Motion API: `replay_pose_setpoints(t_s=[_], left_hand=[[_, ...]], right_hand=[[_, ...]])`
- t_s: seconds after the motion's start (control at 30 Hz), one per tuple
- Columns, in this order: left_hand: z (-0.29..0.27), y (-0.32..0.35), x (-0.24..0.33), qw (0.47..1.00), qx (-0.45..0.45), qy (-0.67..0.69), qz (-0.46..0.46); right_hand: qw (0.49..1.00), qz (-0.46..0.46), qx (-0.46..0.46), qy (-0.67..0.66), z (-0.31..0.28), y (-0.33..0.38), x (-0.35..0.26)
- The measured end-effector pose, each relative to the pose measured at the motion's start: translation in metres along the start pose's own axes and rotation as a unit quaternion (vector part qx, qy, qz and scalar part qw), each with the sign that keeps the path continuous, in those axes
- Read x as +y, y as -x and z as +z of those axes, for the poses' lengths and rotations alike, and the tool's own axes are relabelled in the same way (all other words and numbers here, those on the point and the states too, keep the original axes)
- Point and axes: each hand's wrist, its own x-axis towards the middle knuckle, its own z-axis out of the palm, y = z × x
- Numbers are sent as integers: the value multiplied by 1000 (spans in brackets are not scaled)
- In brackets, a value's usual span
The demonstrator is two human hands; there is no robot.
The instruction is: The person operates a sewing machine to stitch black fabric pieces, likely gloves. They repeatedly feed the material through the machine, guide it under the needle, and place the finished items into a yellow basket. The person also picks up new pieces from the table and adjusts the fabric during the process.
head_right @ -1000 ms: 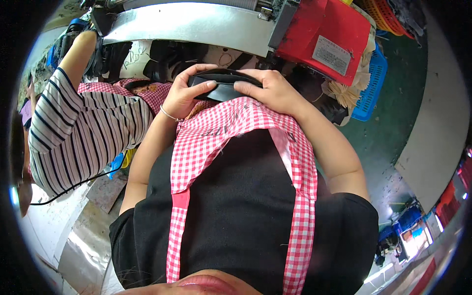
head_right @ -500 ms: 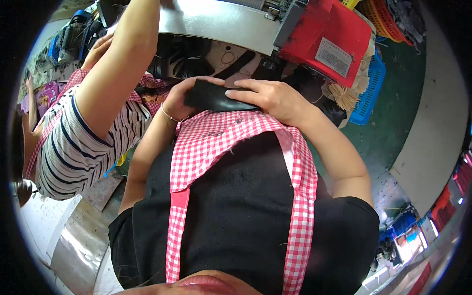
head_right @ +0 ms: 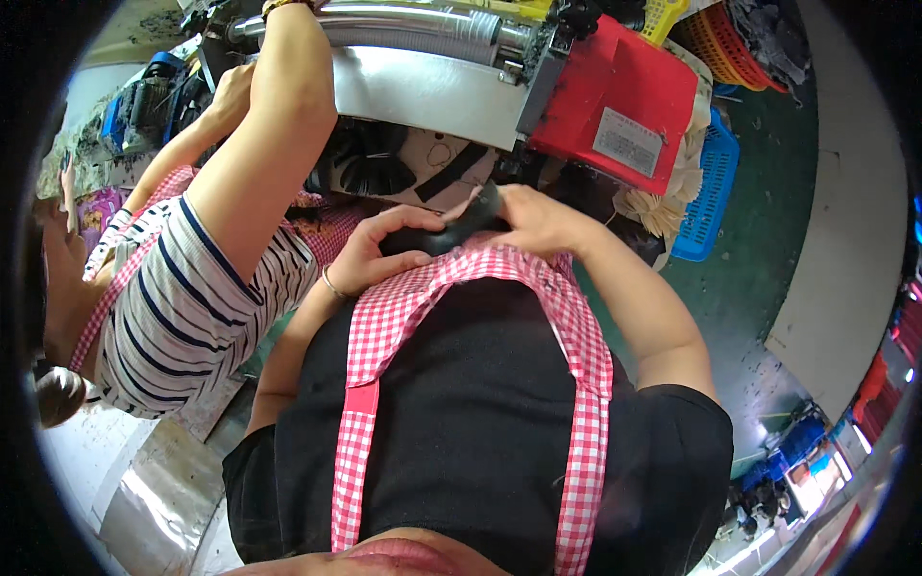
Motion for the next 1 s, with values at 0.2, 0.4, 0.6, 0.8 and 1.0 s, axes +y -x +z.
replay_pose_setpoints(t_s=[0.2,0.4,0.6,0.8,1.0], left_hand=[[-7,-4,-3,998,50,-32,-22],[-22,-3,-7,995,76,66,-30],[-16,-10,-15,998,53,24,34],[-16,-16,-7,998,14,7,63],[-17,-12,-17,998,17,-13,58]], right_hand=[[987,-62,137,-48,-20,-2,-5],[637,-158,529,539,-105,-19,-51],[712,-146,391,564,-166,-24,-27],[729,-170,434,501,-169,-36,-22],[694,-165,488,503,-163,-42,-16]])
